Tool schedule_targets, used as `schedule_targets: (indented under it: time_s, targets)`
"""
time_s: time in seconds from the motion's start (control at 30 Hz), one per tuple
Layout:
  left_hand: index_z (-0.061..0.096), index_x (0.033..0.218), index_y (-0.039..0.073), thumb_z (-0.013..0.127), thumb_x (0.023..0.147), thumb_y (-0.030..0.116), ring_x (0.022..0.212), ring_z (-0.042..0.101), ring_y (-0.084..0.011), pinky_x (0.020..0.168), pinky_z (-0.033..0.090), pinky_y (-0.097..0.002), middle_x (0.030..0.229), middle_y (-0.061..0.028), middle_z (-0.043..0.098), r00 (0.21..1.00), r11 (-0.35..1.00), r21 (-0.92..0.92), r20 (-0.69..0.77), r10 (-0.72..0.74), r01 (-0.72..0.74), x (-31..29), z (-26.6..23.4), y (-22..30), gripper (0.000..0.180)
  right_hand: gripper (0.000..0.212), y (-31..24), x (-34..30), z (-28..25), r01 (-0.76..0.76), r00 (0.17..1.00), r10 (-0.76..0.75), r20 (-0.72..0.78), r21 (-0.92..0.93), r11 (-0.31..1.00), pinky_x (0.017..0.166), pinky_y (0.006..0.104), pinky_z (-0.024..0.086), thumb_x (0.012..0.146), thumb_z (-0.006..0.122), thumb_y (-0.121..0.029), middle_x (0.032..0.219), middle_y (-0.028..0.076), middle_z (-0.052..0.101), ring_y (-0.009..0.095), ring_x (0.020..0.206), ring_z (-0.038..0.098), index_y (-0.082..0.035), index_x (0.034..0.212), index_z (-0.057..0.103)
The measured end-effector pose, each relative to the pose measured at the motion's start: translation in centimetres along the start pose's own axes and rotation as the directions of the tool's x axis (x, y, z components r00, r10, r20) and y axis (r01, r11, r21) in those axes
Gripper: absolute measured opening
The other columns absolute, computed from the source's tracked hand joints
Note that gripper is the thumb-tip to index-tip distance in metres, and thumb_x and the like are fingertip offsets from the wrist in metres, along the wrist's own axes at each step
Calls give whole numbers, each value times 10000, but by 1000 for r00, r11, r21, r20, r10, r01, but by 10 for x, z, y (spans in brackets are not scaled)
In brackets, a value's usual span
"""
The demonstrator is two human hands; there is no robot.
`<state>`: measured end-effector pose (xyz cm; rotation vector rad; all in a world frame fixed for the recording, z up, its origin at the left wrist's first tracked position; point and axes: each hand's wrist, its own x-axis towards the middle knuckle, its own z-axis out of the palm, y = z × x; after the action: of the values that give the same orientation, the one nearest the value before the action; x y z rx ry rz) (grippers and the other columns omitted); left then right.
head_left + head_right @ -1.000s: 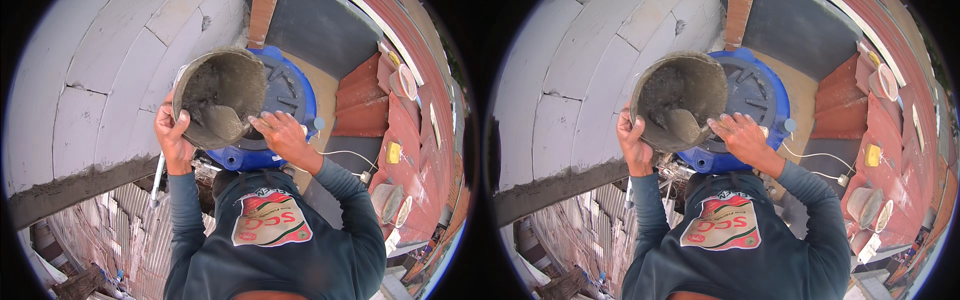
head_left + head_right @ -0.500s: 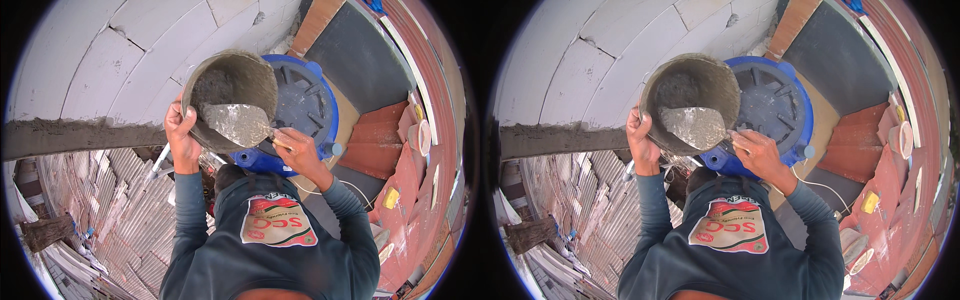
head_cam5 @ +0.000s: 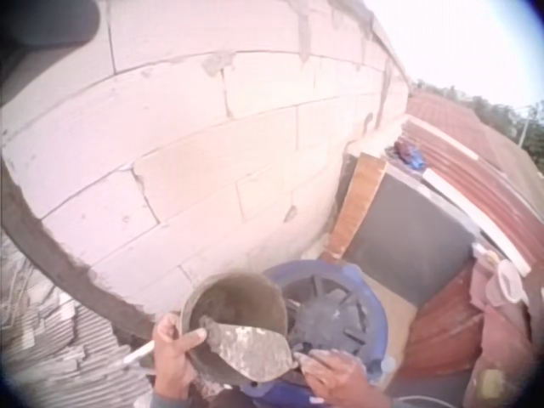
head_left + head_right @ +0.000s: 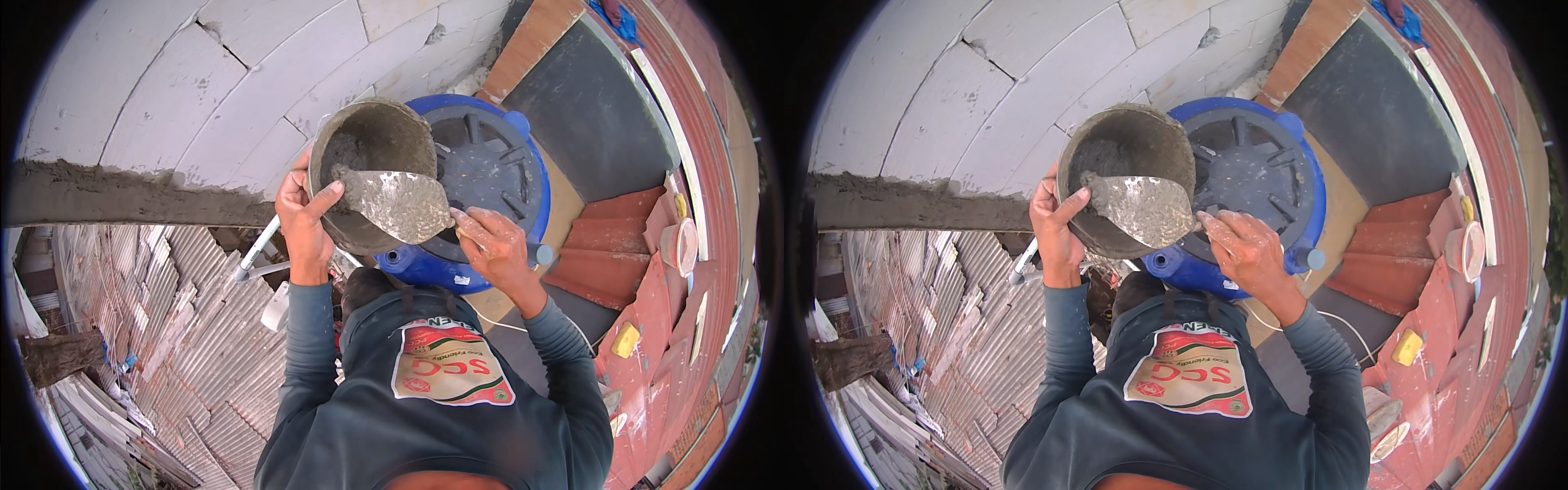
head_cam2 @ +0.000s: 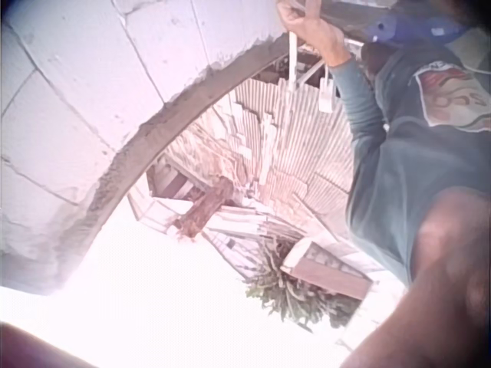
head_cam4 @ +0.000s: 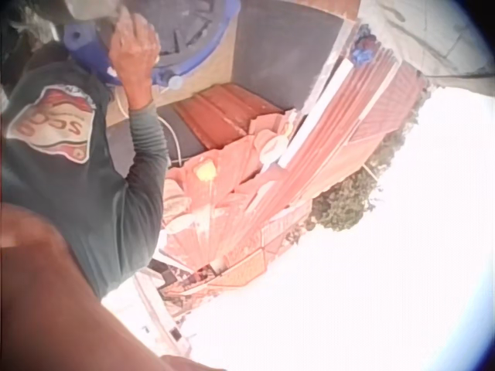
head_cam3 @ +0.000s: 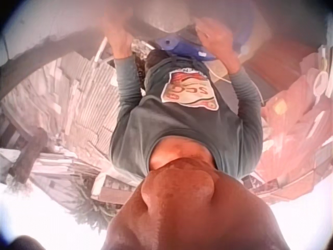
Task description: The person applies wet plaster from a bucket onto a wall using a trowel. The person gathers plaster onto the trowel and smooths it along the corner and flat surfaces of the masonry wall.
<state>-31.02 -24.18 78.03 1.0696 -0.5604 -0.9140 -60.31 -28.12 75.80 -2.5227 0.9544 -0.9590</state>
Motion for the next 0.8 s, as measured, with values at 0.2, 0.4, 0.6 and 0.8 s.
schedule_targets:
  time_s: [0.2, 0.4, 0.6, 0.8]
  targets:
    - [585, 835, 10, 767, 750, -96, 1254, 594, -263, 1019, 492, -383, 1480, -258, 495, 1000, 995, 95, -22, -17, 20, -5, -7, -13, 227, 364, -3, -5, 1, -2, 1000, 2, 13, 6, 1000, 693, 384, 554, 798, 711, -45, 975, 96, 690, 266, 791, 681, -90, 1158, 737]
    - [573, 988, -22, 768, 748, -104, 1179, 619, -241, 983, 514, -366, 1360, -221, 569, 999, 990, 133, -22, -36, 39, -11, -1, -15, 321, 324, -9, -3, -2, -25, 999, 25, 46, 6, 1000, 720, 376, 558, 793, 720, -28, 971, 101, 698, 276, 820, 691, -68, 1113, 746]
    - [575, 1309, -88, 740, 707, -131, 1010, 689, -178, 928, 543, -315, 1148, -132, 710, 1000, 985, 173, -10, -1, 3, -13, -12, -25, 625, 323, -4, -8, 2, -16, 999, 15, 52, 9, 1000, 721, 374, 558, 797, 717, -30, 965, 101, 700, 276, 823, 692, -73, 1115, 752]
    - [614, 1131, -79, 748, 694, -115, 1035, 681, -181, 927, 548, -328, 1293, -168, 645, 1000, 976, 217, 9, 7, -9, -14, -6, -25, 459, 403, 0, -12, 7, 8, 997, -7, 83, -4, 1000, 704, 389, 550, 785, 712, -33, 991, 101, 684, 270, 811, 679, -94, 1183, 728]
